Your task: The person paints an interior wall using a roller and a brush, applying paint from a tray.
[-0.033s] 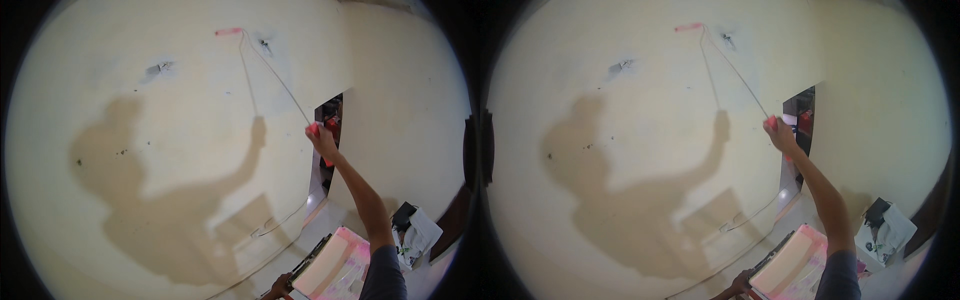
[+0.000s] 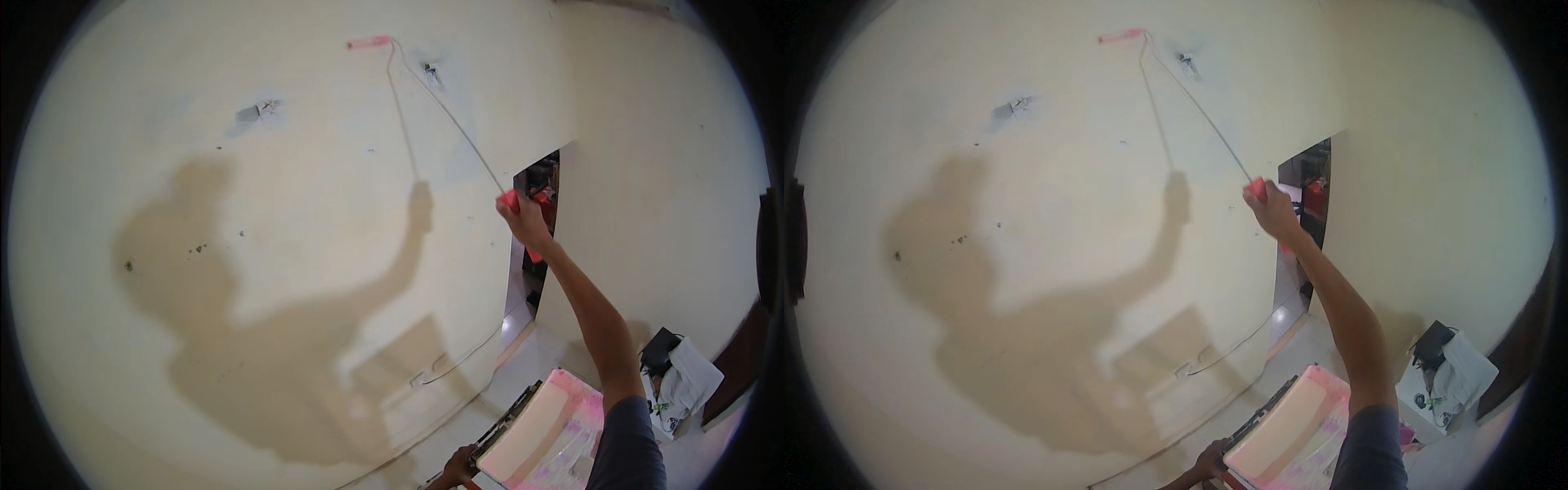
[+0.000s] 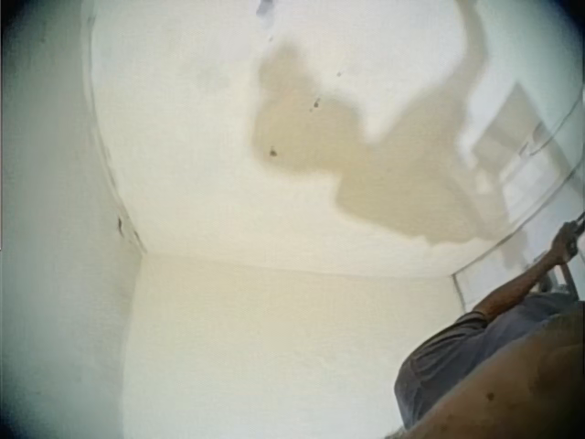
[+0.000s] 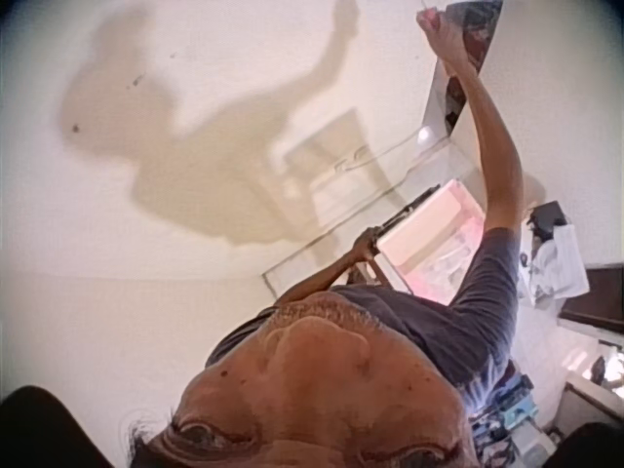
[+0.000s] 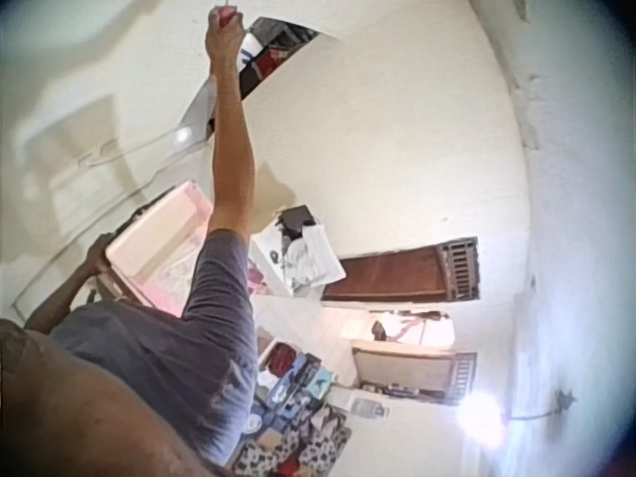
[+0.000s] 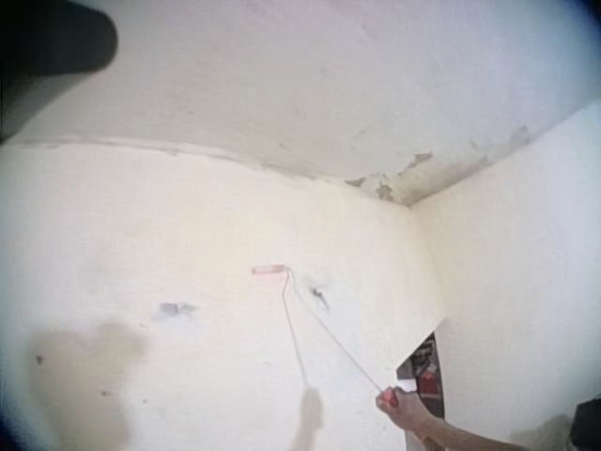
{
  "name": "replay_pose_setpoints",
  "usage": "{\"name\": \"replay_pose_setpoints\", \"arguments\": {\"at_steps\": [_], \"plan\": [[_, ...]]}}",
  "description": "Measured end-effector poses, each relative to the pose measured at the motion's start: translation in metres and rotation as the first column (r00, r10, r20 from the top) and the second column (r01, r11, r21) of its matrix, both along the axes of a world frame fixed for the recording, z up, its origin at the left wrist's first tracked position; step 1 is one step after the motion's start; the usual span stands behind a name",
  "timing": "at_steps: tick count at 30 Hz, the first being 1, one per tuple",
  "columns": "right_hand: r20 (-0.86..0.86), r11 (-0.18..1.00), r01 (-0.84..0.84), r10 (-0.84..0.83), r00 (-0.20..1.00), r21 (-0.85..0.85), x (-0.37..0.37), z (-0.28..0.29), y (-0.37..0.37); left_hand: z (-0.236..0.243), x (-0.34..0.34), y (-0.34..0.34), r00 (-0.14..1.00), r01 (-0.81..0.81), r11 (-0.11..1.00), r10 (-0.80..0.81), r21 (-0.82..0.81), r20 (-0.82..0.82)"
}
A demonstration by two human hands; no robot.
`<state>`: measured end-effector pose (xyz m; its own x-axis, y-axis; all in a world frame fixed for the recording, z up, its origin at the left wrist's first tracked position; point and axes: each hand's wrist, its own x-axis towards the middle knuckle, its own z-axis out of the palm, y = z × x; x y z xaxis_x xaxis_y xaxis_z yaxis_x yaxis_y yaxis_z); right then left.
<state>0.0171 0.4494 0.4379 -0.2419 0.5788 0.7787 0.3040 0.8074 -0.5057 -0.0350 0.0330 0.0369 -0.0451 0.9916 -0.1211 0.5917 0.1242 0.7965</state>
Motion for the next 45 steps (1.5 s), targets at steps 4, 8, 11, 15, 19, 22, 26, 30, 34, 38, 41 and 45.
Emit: {"name": "replay_pose_setpoints", "arguments": {"at_steps": [4,8,11,15,19,22,26,30,34,38,41,45], "plan": [[0.062,0.996,-0.031,0.036,0.997,-0.079,-0.006,-0.006,-0.018,0.006,0.001,-0.002,0.997,-0.043,0.998,0.045,0.040,-0.061],[0.139,0.991,-0.007,0.026,0.990,-0.134,0.008,-0.093,-0.033,-0.021,-0.003,0.001,0.999,0.015,0.989,-0.009,0.149,-0.042],[0.156,0.979,-0.042,0.074,0.985,-0.198,0.020,-0.116,-0.054,-0.021,0.001,0.003,0.996,-0.022,0.999,0.025,0.034,-0.084],[0.072,0.991,-0.060,0.069,0.995,-0.119,0.017,-0.087,-0.042,-0.010,0.005,0.006,0.999,0.001,0.997,0.003,0.078,-0.045],[0.080,0.996,-0.054,0.060,0.995,-0.074,-0.012,-0.008,-0.034,-0.015,0.002,0.004,1.000,0.023,0.985,-0.024,0.169,0.001],[0.119,0.995,-0.061,0.071,0.990,-0.082,-0.019,0.004,-0.039,0.008,0.007,0.006,0.999,0.008,0.994,-0.004,0.112,-0.034],[0.205,0.988,-0.033,0.064,0.977,-0.150,-0.008,-0.072,-0.063,-0.007,0.004,-0.001,0.998,-0.046,0.963,0.058,0.264,-0.036],[0.236,0.981,-0.070,0.113,0.965,-0.181,0.013,-0.101,-0.078,0.008,0.008,0.006,0.999,-0.033,0.992,0.033,0.122,0.003],[0.130,0.995,-0.069,0.078,0.988,-0.072,-0.012,-0.046,-0.070,0.005,0.006,0.006,1.000,-0.003,0.987,0.000,0.161,0.020],[0.131,0.991,-0.098,0.109,0.985,-0.088,-0.036,-0.005,-0.088,0.010,0.004,0.002,0.996,-0.014,0.999,0.017,-0.035,0.088],[0.193,0.987,-0.078,0.105,0.976,-0.143,-0.021,-0.062,-0.094,0.007,0.002,0.004,0.997,0.030,0.999,-0.030,-0.012,0.070],[0.262,0.968,-0.055,0.120,0.958,-0.243,0.018,-0.117,-0.123,0.019,0.008,0.001,0.997,-0.059,0.993,0.053,0.104,0.057]]}}
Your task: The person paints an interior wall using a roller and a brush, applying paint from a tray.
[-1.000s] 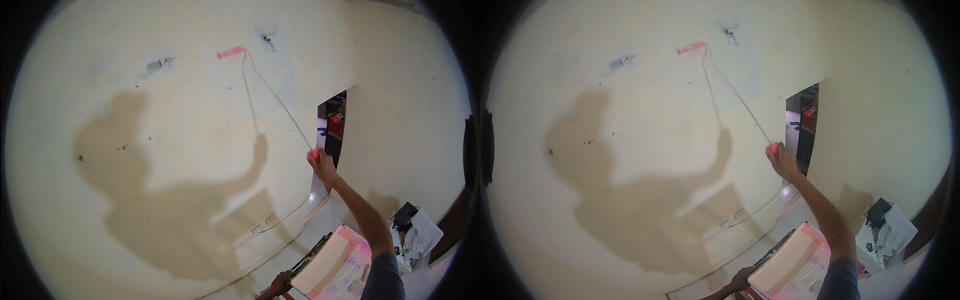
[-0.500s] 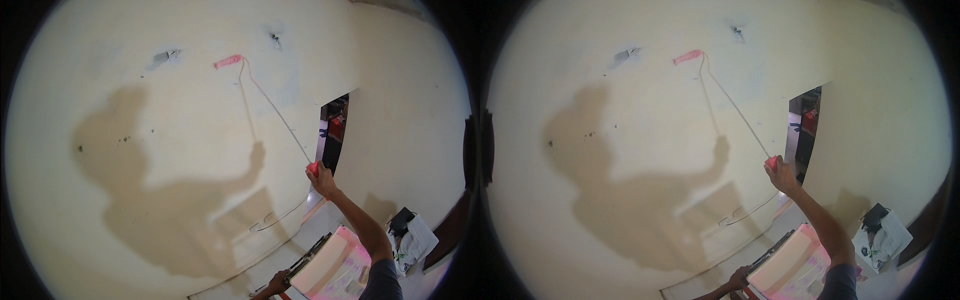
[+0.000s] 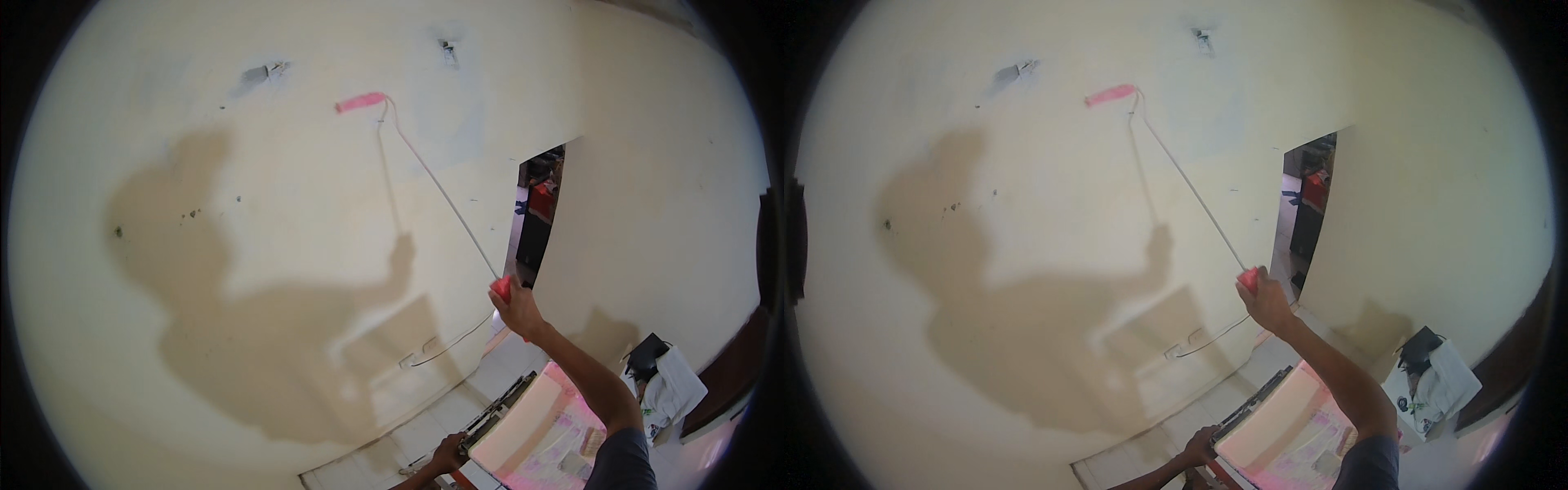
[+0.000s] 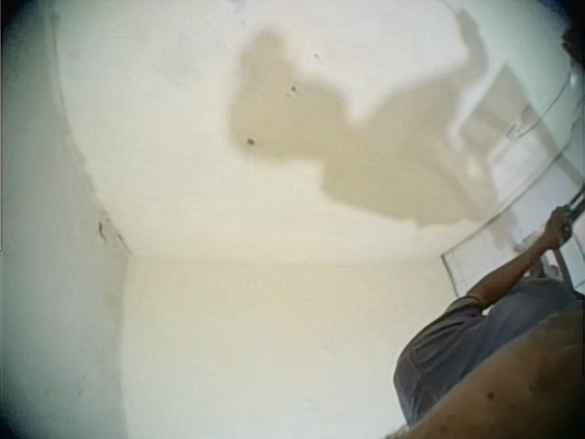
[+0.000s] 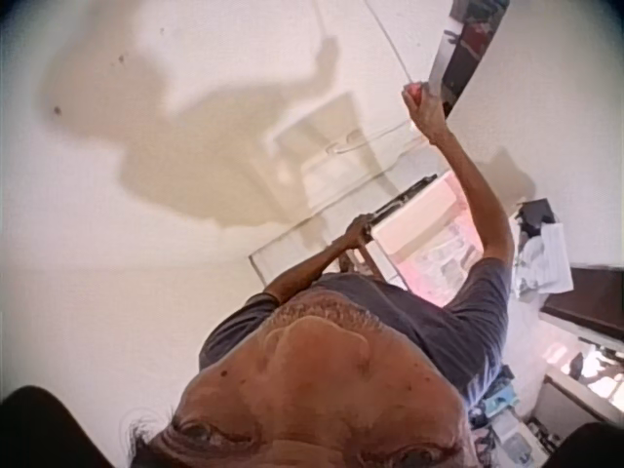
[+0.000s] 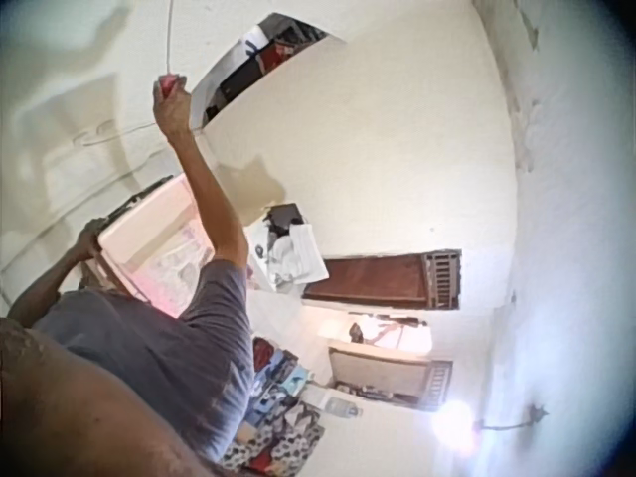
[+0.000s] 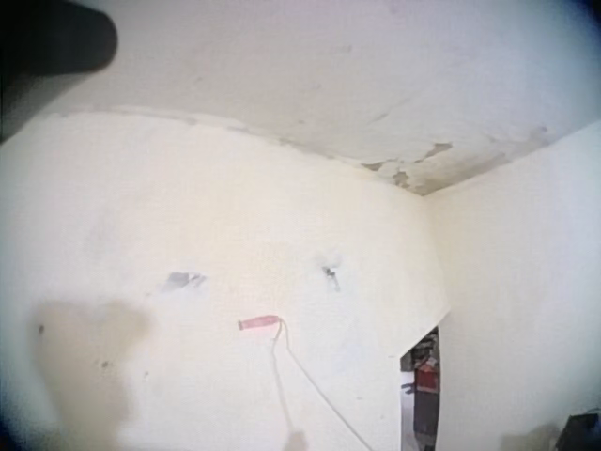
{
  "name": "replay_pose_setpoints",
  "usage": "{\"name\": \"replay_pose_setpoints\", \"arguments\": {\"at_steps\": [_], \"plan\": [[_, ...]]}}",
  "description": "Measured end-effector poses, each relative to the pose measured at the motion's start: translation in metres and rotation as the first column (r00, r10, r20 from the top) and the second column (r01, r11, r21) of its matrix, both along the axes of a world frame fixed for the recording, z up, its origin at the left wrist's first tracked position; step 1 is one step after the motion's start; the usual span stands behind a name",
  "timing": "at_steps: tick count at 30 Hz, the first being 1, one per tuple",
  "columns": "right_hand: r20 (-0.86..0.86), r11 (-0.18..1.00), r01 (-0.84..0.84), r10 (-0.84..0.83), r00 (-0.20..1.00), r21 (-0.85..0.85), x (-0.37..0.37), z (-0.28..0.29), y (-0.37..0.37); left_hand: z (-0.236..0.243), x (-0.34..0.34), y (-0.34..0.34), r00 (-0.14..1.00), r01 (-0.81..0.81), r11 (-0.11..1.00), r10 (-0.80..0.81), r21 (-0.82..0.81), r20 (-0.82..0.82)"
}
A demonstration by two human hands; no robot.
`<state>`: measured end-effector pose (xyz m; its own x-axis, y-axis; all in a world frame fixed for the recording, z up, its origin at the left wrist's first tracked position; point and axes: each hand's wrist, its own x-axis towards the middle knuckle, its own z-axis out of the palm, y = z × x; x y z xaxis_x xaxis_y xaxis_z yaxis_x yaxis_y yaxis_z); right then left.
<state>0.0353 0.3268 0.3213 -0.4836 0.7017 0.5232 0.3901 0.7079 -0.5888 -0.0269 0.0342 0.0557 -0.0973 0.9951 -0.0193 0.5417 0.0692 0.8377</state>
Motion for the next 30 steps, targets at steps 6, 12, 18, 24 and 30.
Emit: {"name": "replay_pose_setpoints", "arguments": {"at_steps": [6,12,18,24,30], "plan": [[-0.023,0.998,0.016,-0.015,1.000,0.054,0.008,0.036,0.014,-0.017,0.001,0.001,0.998,-0.042,0.996,0.045,0.082,-0.032],[0.073,0.999,0.035,-0.038,0.997,0.037,-0.006,0.007,0.009,-0.025,-0.003,0.001,0.999,0.047,0.999,-0.047,-0.006,0.004],[-0.060,0.997,0.013,-0.008,0.998,0.078,-0.008,0.028,0.003,-0.019,0.002,0.000,1.000,0.003,0.999,-0.004,-0.034,-0.028],[-0.214,0.986,-0.003,0.039,0.976,0.165,-0.051,0.139,0.013,-0.023,-0.002,0.007,0.997,0.082,0.989,-0.080,-0.125,0.023],[-0.262,0.982,0.072,-0.024,0.965,0.175,-0.020,0.133,0.035,-0.027,-0.001,0.003,0.999,0.042,0.998,-0.043,-0.040,-0.023]]}}
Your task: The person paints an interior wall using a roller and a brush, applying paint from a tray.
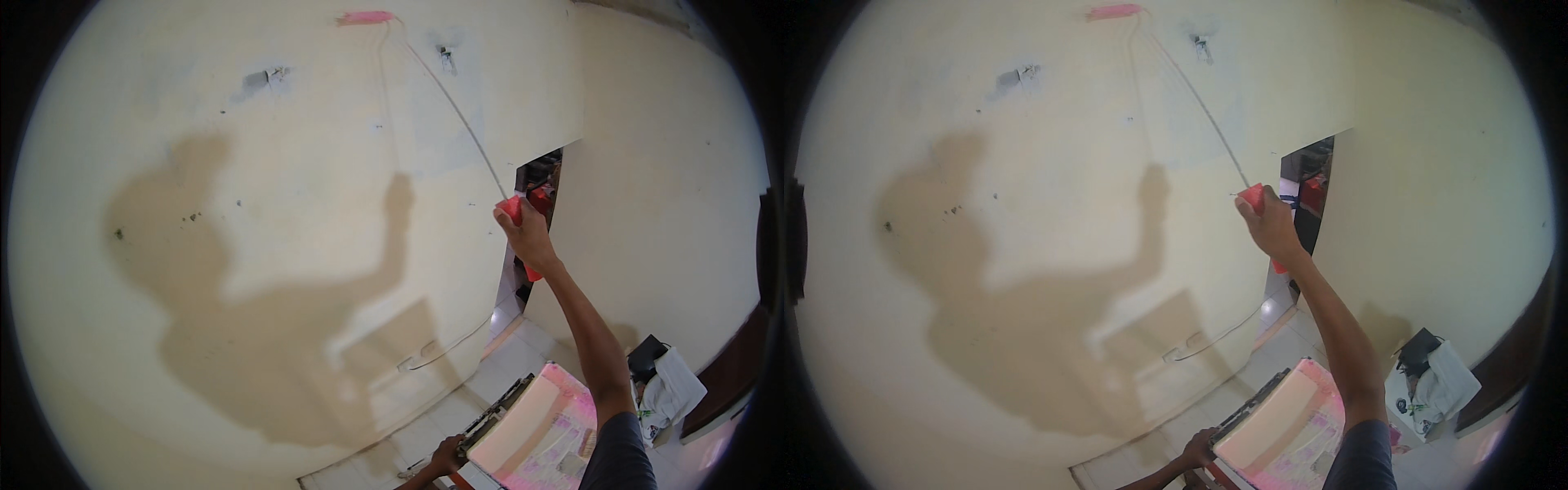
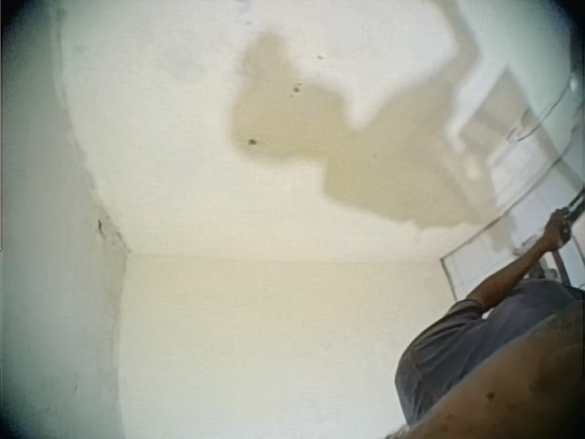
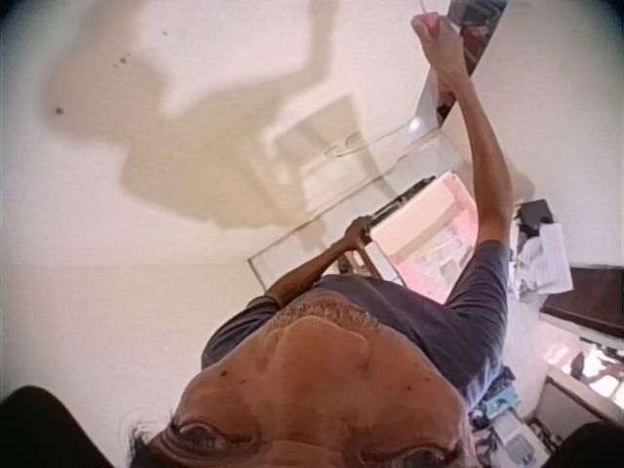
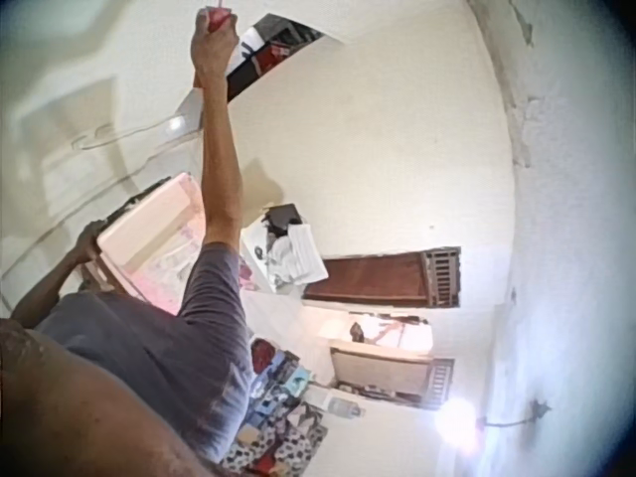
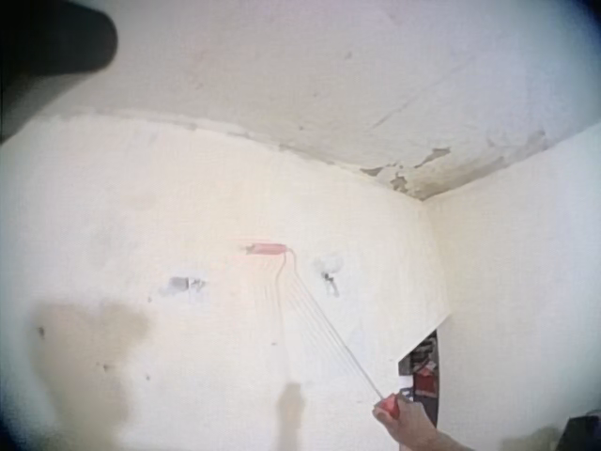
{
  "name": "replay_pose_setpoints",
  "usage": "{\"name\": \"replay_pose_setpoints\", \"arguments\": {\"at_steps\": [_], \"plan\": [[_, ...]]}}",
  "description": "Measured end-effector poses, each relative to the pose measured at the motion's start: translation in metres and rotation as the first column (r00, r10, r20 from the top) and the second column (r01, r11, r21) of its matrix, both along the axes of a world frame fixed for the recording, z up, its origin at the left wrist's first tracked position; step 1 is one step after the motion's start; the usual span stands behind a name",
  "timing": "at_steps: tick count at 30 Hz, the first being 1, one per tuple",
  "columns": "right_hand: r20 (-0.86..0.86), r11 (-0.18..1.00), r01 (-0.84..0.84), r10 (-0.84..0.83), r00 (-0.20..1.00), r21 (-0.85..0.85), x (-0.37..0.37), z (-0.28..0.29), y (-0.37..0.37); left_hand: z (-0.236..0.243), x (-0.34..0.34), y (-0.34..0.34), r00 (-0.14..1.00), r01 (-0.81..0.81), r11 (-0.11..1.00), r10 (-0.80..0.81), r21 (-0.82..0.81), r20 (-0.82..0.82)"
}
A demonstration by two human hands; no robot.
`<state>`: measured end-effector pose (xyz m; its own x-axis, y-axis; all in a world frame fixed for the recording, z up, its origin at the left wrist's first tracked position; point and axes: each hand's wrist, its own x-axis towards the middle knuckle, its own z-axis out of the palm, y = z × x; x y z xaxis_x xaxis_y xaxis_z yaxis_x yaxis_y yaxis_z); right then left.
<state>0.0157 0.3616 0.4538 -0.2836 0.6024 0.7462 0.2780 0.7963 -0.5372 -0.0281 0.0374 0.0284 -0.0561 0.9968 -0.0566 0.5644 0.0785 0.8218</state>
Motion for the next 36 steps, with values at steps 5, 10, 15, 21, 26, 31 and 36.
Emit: {"name": "replay_pose_setpoints", "arguments": {"at_steps": [5,10,15,21,26,31,36], "plan": [[0.015,1.000,0.014,-0.015,1.000,0.013,0.014,-0.020,0.044,-0.005,0.002,-0.003,0.999,-0.050,0.986,0.048,0.157,0.015],[0.085,0.997,0.045,-0.051,0.995,0.070,0.023,-0.051,0.072,0.010,0.005,0.000,0.999,-0.036,0.986,0.037,0.162,-0.002],[0.198,0.994,0.041,-0.021,0.980,-0.098,0.047,-0.126,0.045,0.017,0.005,0.003,0.999,-0.038,0.999,0.038,-0.004,-0.016],[0.065,1.000,0.021,-0.022,0.998,0.022,0.020,-0.056,0.070,0.005,0.004,-0.002,0.998,-0.068,0.992,0.067,0.107,0.007],[0.066,0.999,0.034,-0.033,0.997,-0.013,0.000,0.017,0.086,0.001,0.000,-0.002,0.999,-0.024,0.992,0.028,0.126,-0.032],[0.115,0.994,0.107,-0.107,0.988,0.007,0.019,-0.045,0.083,0.007,0.002,0.001,1.000,-0.011,0.997,0.012,0.073,-0.004],[0.277,0.972,0.080,-0.017,0.961,-0.221,0.055,-0.112,0.023,-0.003,0.002,0.000,0.999,-0.042,0.999,0.042,0.001,-0.032]]}}
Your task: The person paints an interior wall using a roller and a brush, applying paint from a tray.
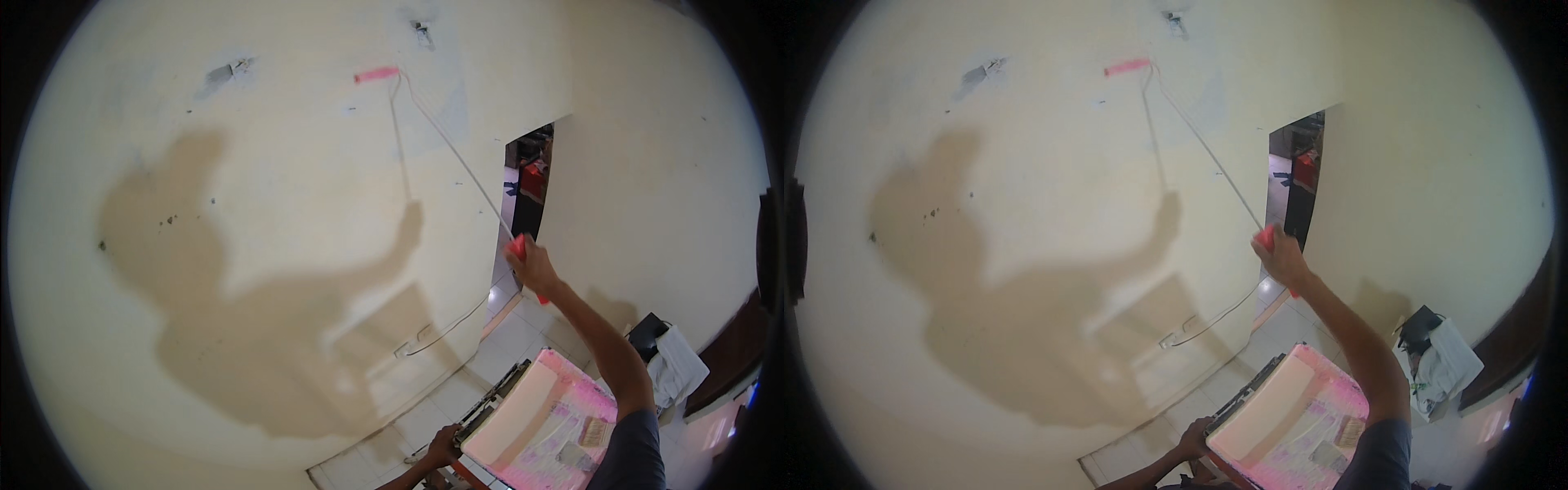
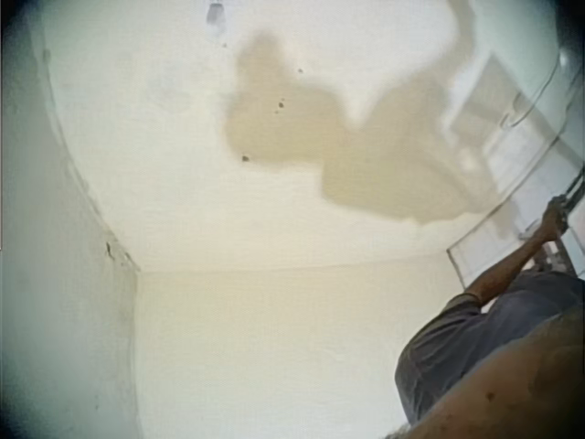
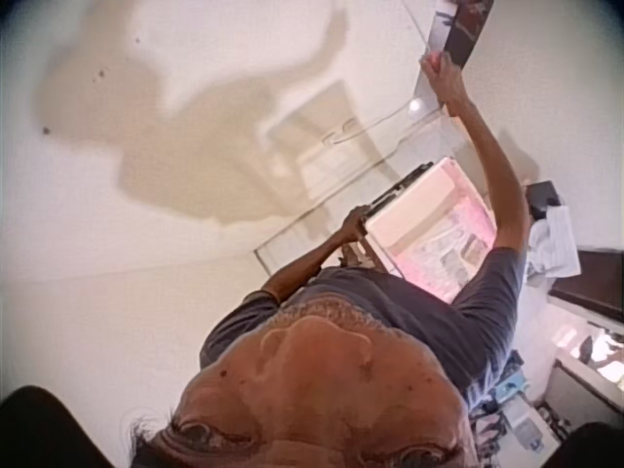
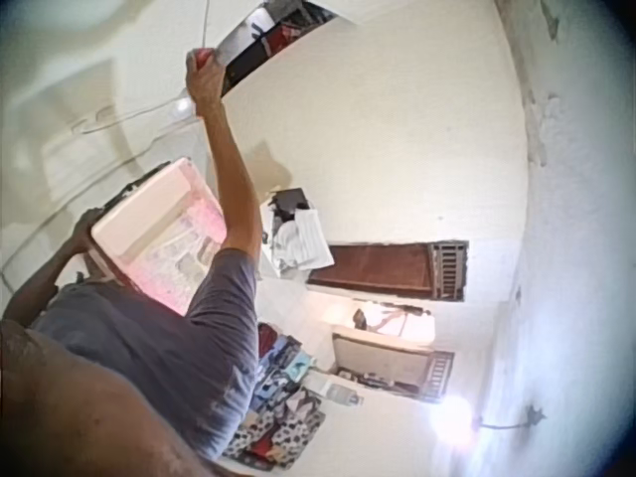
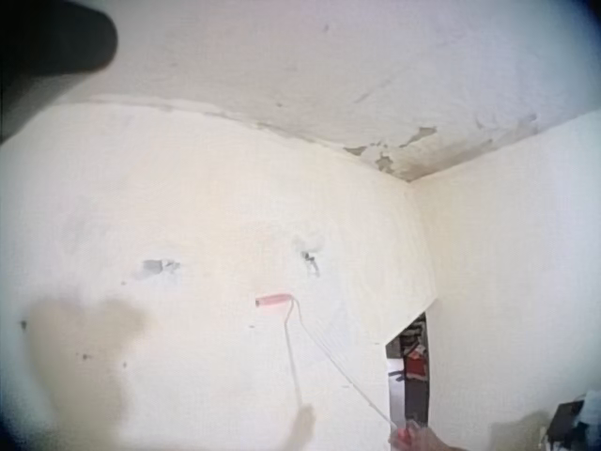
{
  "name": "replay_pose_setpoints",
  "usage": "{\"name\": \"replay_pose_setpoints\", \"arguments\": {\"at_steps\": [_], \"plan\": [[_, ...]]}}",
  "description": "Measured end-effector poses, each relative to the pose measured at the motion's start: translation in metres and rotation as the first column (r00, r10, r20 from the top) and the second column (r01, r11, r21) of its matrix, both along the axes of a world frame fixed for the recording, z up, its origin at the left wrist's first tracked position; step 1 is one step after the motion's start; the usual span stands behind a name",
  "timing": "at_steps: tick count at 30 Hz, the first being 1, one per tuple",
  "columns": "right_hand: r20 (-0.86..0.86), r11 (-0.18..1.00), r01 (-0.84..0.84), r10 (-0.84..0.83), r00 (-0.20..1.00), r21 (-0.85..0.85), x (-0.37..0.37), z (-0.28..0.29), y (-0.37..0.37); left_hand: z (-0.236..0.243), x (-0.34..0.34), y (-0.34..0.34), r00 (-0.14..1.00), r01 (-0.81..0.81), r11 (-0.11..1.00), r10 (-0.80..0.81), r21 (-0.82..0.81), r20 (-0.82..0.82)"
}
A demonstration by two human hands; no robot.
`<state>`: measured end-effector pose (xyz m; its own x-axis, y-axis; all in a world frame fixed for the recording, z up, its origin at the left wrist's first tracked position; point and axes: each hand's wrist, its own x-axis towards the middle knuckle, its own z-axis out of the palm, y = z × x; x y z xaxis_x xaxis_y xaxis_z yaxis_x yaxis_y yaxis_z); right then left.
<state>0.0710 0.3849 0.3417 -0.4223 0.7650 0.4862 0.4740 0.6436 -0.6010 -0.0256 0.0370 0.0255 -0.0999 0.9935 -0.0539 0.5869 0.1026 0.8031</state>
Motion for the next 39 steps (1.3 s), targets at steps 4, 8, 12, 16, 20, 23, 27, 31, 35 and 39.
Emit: {"name": "replay_pose_setpoints", "arguments": {"at_steps": [4,8,12,16,20,23,27,31,35,39], "plan": [[0.041,0.997,0.000,0.004,0.999,-0.078,0.023,-0.032,-0.015,0.031,0.004,0.003,0.999,-0.042,0.999,0.043,-0.033,0.021],[-0.049,0.998,-0.034,0.037,0.998,0.049,0.008,-0.002,-0.009,0.012,0.001,0.004,1.000,0.010,0.999,-0.011,-0.032,-0.018],[0.045,0.999,0.048,-0.049,0.998,0.011,-0.008,0.019,-0.015,-0.003,-0.002,0.002,0.999,0.042,0.997,-0.041,0.062,-0.026],[0.027,0.997,-0.011,0.013,1.000,-0.077,0.013,-0.011,-0.031,-0.002,-0.002,0.004,0.998,0.046,0.999,-0.045,0.010,-0.039],[0.060,0.995,0.049,-0.044,0.997,-0.088,0.001,0.023,-0.029,0.002,-0.001,0.002,0.999,0.028,0.998,-0.026,0.062,-0.025],[0.078,1.000,0.017,-0.018,0.997,0.012,-0.008,0.012,-0.029,0.002,-0.004,-0.001,0.999,0.045,0.996,-0.046,0.082,0.010],[0.023,1.000,0.004,-0.004,1.000,-0.007,0.012,-0.012,-0.029,0.016,0.004,0.003,1.000,0.010,0.998,-0.011,0.056,0.015],[0.069,0.998,0.047,-0.044,0.997,-0.051,-0.002,0.027,-0.027,0.010,0.000,0.002,1.000,0.017,0.999,-0.017,0.049,-0.004],[0.134,0.997,0.048,-0.055,0.989,0.056,0.015,0.013,-0.025,-0.002,-0.005,0.002,0.999,0.051,0.997,-0.051,0.063,-0.002],[0.173,0.981,0.068,-0.100,0.980,0.180,0.040,0.012,0.000,0.013,0.002,0.009,0.998,0.059,0.998,-0.059,0.034,0.010]]}}
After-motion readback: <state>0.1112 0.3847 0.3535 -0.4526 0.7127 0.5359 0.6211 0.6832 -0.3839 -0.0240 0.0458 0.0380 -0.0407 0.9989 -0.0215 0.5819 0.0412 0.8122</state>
